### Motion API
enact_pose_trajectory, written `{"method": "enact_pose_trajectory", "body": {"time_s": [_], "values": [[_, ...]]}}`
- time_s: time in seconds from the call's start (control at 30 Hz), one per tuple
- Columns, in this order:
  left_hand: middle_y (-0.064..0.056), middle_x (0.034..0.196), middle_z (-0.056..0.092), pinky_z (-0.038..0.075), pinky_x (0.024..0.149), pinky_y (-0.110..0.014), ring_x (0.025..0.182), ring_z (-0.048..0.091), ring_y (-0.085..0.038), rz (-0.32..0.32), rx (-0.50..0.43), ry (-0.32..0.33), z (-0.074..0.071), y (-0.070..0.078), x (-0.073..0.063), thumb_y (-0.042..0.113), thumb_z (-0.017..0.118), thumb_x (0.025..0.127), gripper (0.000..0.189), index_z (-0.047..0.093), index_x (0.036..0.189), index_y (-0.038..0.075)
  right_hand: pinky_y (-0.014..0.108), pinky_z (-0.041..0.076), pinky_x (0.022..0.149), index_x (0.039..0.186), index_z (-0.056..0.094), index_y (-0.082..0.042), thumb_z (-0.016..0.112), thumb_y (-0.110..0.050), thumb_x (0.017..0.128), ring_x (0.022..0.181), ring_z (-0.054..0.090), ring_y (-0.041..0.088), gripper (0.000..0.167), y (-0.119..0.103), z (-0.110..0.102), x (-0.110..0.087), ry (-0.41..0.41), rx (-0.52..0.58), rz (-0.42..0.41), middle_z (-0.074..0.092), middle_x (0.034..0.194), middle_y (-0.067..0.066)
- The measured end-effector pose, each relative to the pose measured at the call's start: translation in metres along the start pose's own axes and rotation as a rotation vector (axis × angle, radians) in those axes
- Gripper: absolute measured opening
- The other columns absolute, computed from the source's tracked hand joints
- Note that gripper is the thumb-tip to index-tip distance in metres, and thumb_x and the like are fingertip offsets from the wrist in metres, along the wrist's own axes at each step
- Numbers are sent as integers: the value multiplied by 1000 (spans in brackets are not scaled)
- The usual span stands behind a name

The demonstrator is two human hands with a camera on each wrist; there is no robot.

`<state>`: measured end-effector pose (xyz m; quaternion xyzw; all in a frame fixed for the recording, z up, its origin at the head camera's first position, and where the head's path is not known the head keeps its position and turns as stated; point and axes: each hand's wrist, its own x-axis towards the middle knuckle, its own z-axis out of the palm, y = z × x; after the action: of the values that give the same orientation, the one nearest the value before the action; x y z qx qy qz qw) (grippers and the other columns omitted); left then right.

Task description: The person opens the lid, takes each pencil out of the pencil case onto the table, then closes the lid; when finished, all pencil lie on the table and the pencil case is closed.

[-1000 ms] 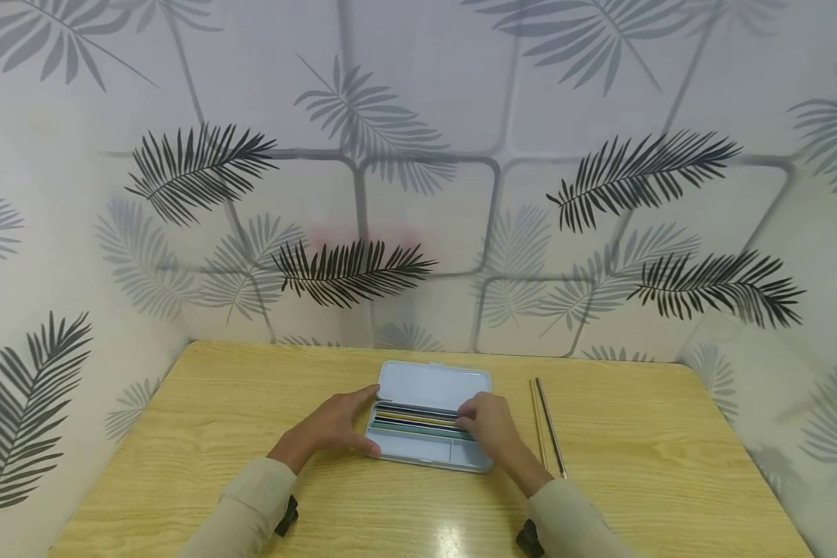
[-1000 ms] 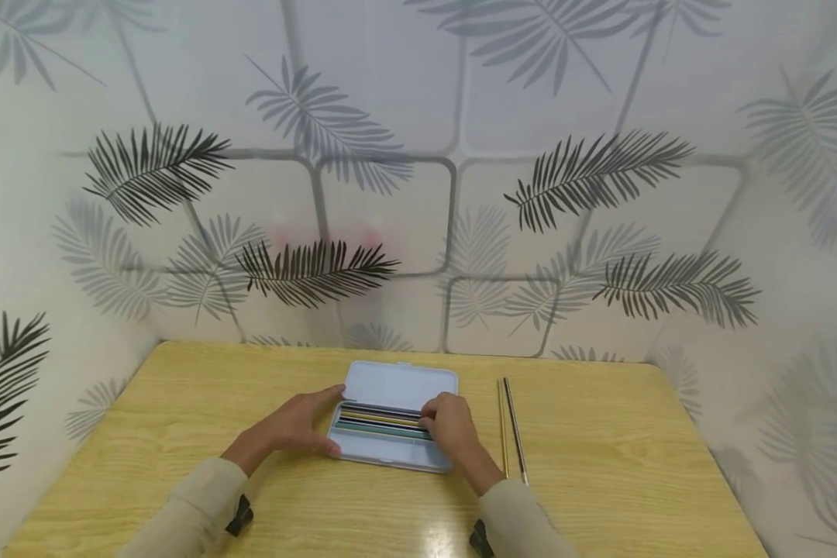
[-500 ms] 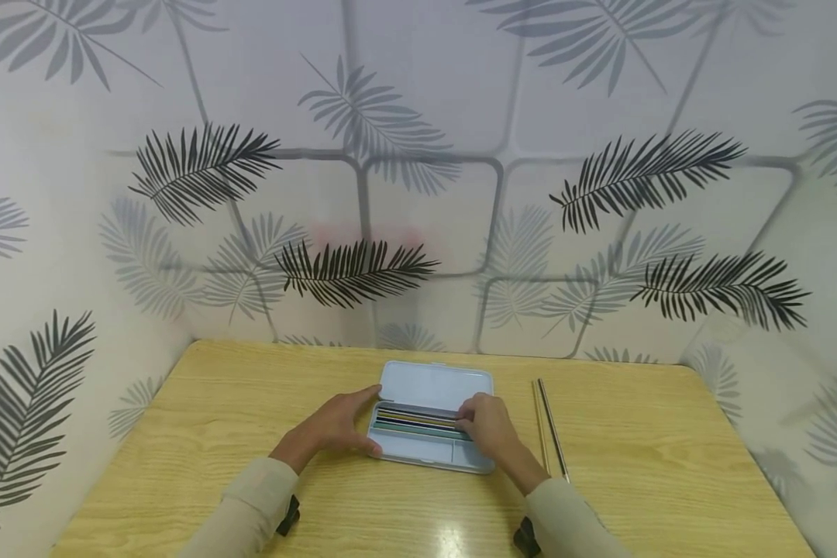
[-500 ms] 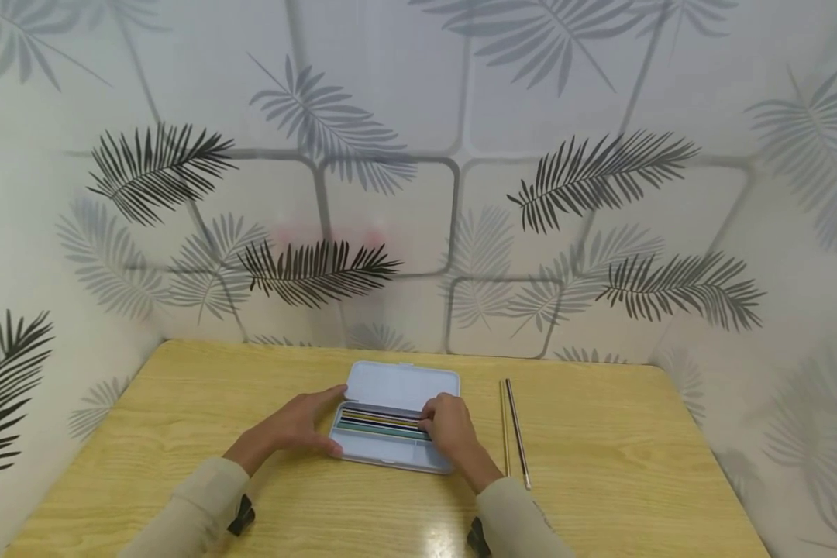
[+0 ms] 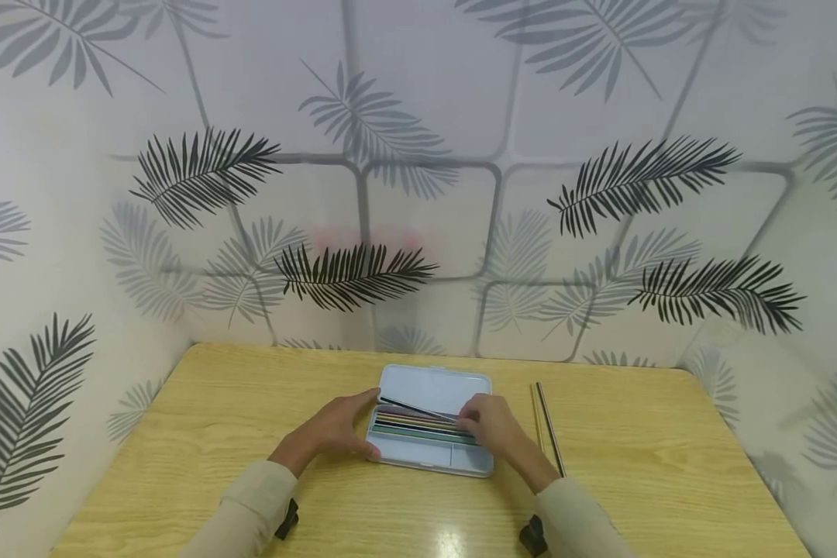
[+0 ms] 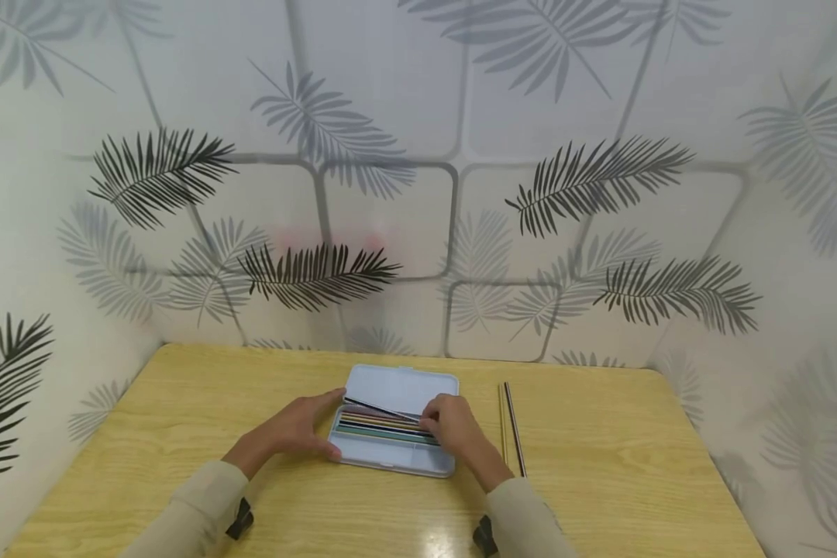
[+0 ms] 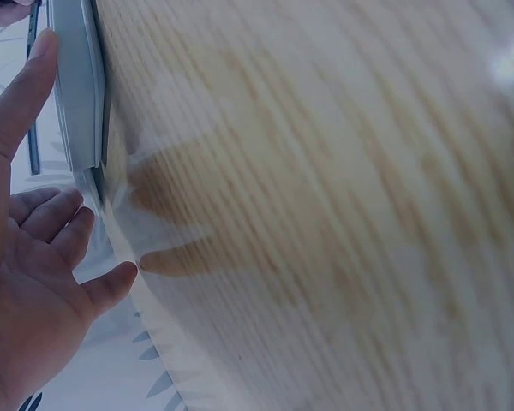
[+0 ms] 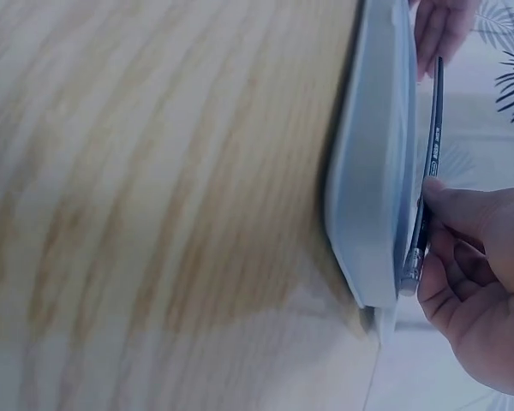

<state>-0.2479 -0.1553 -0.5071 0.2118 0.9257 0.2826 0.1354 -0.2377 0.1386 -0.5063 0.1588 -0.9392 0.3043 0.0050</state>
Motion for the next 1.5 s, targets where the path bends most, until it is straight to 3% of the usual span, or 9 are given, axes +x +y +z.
{"method": "enact_pose_trajectory", "body": {"time_s": [0.27,0.53,0.67,0.87,1.2,1.5], "values": [[-12,152,36,33,113,-49,140,34,-32,11,-12,0,0,-1,0,45,86,61,110,31,149,7,23,51,66,73,71,-13,72,-13,82,71,56,6,9,6,-12,-6,25,7,78,66,75,-4],[-10,152,35,33,114,-48,140,34,-31,10,-1,-2,2,-3,0,47,86,61,112,30,149,8,29,56,69,81,72,-8,68,-12,86,76,64,12,7,23,-32,-23,98,90,97,71,82,2],[-10,152,35,32,114,-48,140,34,-31,6,-2,-5,3,-3,-1,47,86,61,111,30,149,9,31,56,68,89,72,-6,64,-16,90,78,65,15,12,35,-47,-35,112,98,185,71,83,4],[-11,153,35,32,114,-49,140,34,-32,8,-3,-9,2,-3,-1,47,85,61,111,29,149,9,23,52,53,93,71,2,62,-15,91,64,64,14,20,54,-64,-52,132,129,298,71,77,9],[-11,153,35,32,114,-49,140,33,-32,12,-2,3,0,-3,-1,48,85,61,111,30,149,9,21,46,45,82,71,6,62,-11,86,53,58,12,19,81,-72,-76,156,85,435,69,66,9],[-10,152,35,32,114,-49,140,34,-32,22,1,-2,0,-2,0,48,85,61,111,30,149,10,16,37,40,73,71,2,65,-13,82,49,54,12,18,94,-69,-90,120,79,487,67,60,4]]}}
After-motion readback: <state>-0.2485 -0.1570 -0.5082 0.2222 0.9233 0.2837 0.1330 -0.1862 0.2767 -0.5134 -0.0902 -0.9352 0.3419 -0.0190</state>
